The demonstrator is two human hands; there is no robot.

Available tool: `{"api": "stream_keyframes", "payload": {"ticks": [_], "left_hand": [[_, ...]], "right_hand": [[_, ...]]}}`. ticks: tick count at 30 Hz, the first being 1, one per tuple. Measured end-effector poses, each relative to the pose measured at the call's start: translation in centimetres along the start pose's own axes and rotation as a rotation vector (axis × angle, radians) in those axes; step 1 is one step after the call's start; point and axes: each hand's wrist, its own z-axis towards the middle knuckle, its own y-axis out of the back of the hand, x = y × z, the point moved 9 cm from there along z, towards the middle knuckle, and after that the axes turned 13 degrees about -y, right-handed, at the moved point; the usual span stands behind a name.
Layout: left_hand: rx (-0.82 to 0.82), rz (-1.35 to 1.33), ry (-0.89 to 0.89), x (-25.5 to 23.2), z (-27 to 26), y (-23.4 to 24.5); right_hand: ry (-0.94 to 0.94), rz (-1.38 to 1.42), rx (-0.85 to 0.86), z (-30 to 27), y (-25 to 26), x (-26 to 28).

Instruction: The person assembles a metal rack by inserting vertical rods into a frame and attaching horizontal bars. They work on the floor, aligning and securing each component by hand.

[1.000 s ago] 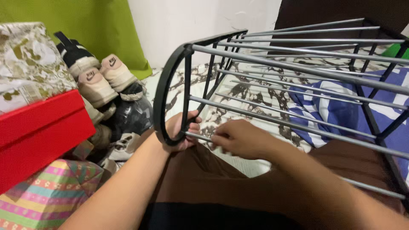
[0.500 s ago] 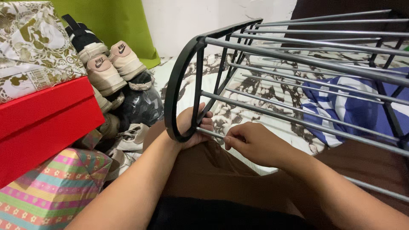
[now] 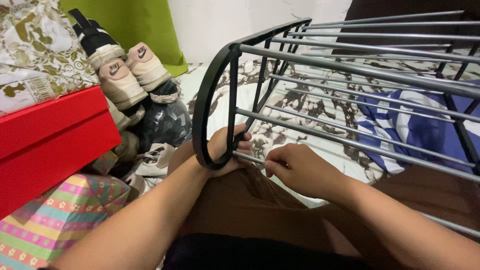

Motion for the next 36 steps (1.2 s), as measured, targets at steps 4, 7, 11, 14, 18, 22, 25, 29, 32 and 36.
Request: {"api": "stream_keyframes", "payload": {"ticks": [4, 7, 11, 14, 18, 22, 25, 29, 32, 36], "left_hand": [[-0.007, 0.039, -0.002, -0.1, -0.1, 0.2], [-0.015, 0.041, 0.016, 0.1, 0.2, 0.4], [-0.010, 0.024, -0.016, 0.1, 0.8, 1.1], [-0.008, 0.039, -0.032, 0.1, 1.2, 2.0], [0.046, 0.060, -0.093, 0.3, 1.6, 1.8], [-0.034, 0.367, -0.096, 0.1, 1.6, 1.1], [-0.086, 0.334, -0.004, 0.1, 1.8, -0.5], [-0.325, 0.475, 0.055, -2.7, 1.8, -0.4], [-0.375, 0.654, 0.016, -5.3, 3.8, -1.8], [-0.171, 0.693, -0.078, -11.6, 9.9, -6.4]], "right_hand": [[0.038, 0.003, -0.002, 0.1, -0.1, 0.4], [-0.013, 0.021, 0.009, 0.5, -0.5, -0.2], [0.110, 0.095, -0.050, 0.7, -0.5, 0.6], [0.018, 0.097, -0.006, 1.3, -1.2, -0.4], [0.094, 0.051, -0.022, 0.6, -0.9, -0.1], [0.057, 0.023, 0.032, -1.0, 0.0, -0.9], [0.144, -0.047, 0.035, -3.7, 1.6, -0.6], [0.329, -0.032, 0.274, -8.5, 4.2, 1.4], [0.474, 0.066, 0.254, -10.5, 9.5, 3.1], [0.264, -0.374, -0.181, -6.4, 19.3, 2.7]]}}
